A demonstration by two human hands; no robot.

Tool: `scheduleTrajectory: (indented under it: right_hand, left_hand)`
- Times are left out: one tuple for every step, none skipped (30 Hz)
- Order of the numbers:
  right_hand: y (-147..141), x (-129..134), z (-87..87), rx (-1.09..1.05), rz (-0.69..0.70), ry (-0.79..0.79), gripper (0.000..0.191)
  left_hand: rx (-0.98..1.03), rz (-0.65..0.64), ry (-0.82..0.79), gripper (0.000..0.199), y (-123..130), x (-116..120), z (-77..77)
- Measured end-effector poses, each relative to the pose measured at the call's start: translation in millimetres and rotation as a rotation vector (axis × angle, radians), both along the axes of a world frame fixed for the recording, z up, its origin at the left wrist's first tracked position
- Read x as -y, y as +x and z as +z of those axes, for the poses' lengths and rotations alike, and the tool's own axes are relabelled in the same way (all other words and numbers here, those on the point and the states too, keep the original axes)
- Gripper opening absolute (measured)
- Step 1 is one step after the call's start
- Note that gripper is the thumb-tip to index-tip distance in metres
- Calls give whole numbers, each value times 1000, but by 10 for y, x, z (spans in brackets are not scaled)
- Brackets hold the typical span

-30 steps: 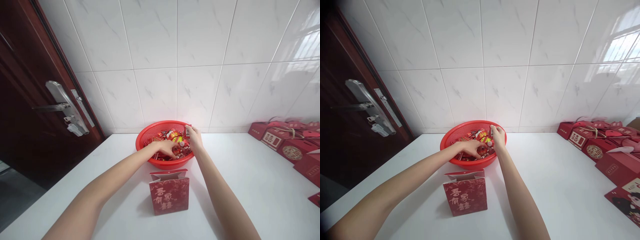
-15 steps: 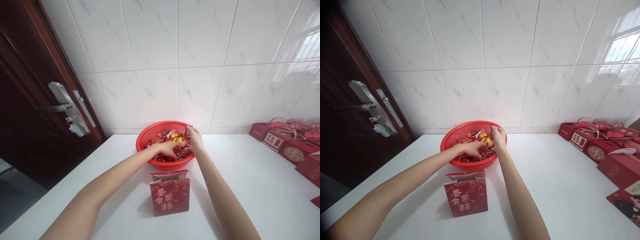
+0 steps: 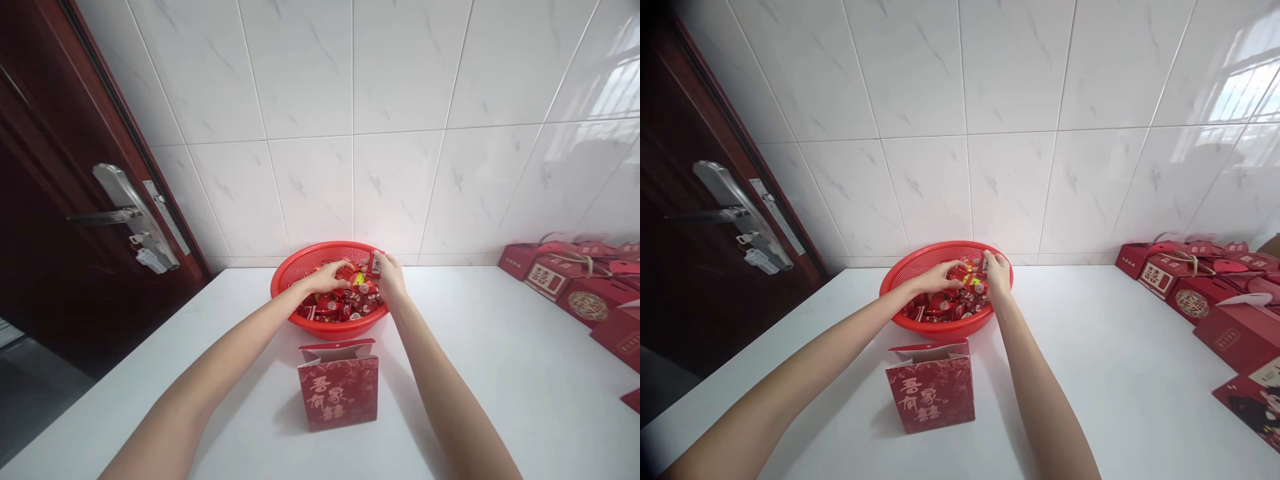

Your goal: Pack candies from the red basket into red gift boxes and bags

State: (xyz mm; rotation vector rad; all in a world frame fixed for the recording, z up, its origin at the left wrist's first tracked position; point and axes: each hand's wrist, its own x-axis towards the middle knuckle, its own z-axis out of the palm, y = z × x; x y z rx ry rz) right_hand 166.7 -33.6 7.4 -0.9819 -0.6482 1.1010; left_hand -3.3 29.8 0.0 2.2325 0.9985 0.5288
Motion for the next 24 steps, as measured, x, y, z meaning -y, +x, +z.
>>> scheduleTrajectory:
  right_hand:
    - [3, -3, -3, 2, 1, -2, 16]
    - [5, -6, -7, 3, 3, -3, 16]
    - [7, -9, -11, 5, 4, -3, 16]
    - [8, -12, -14, 7, 5, -3, 16]
    - [8, -14, -17, 8, 6, -3, 17]
    - [7, -15, -19, 10, 6, -3, 17]
    - [6, -15, -20, 11, 6, -2, 18]
    - [3, -14, -20, 12, 6, -2, 18]
    - [1, -12, -19, 12, 5, -2, 18]
    - [-1, -9, -17, 11, 5, -2, 18]
    - [-4, -6, -14, 11, 4, -4, 18]
    - [-5, -2, -10, 9, 4, -6, 18]
    - [-6, 1, -6, 8, 4, -9, 17]
    - [-7, 3, -2, 7, 4, -12, 16]
    - [-7, 4, 0, 5, 4, -14, 15]
    - [-7, 4, 1, 4, 4, -15, 14]
    - [-7, 1, 0, 3, 4, -15, 14]
    - [-6, -2, -4, 2, 3, -14, 13]
    - [-5, -7, -9, 2, 4, -13, 13]
    - [-4, -12, -16, 3, 6, -11, 14]
    - [-3, -16, -23, 6, 9, -8, 14]
    - [-2, -20, -30, 10, 15, -5, 15]
    - [-1, -22, -37, 14, 21, -2, 15]
    - [-1, -21, -41, 18, 27, 2, 15]
  left_hand:
    - [12, -1, -16, 55, 0, 4, 1]
    - [24, 2, -33, 56, 1, 10, 4]
    - [36, 8, -51, 59, 3, 17, 10]
    - [46, 16, -69, 61, 6, 26, 17]
    - [57, 24, -89, 63, 9, 36, 27]
    - [65, 31, -111, 65, 12, 47, 38]
    - [73, 37, -135, 66, 15, 60, 51]
    - [79, 40, -161, 68, 17, 74, 66]
    - [84, 41, -189, 68, 18, 88, 80]
    - [90, 42, -214, 69, 18, 100, 93]
    - [97, 45, -238, 68, 18, 111, 104]
    - [104, 47, -260, 67, 18, 119, 113]
    - [113, 49, -281, 66, 18, 123, 118]
    - [124, 51, -300, 65, 19, 124, 120]
    - [137, 51, -319, 63, 22, 122, 120]
    - [153, 50, -335, 60, 25, 118, 119]
    - [173, 46, -350, 57, 29, 113, 117]
    - [196, 40, -363, 52, 34, 108, 117]
    - [221, 32, -373, 46, 38, 104, 120]
    - [246, 22, -382, 39, 42, 102, 125]
    - [270, 12, -389, 31, 45, 101, 132]
    - [291, 3, -396, 24, 46, 103, 140]
    - [308, -6, -405, 18, 47, 106, 149]
    - [322, -13, -414, 15, 48, 110, 158]
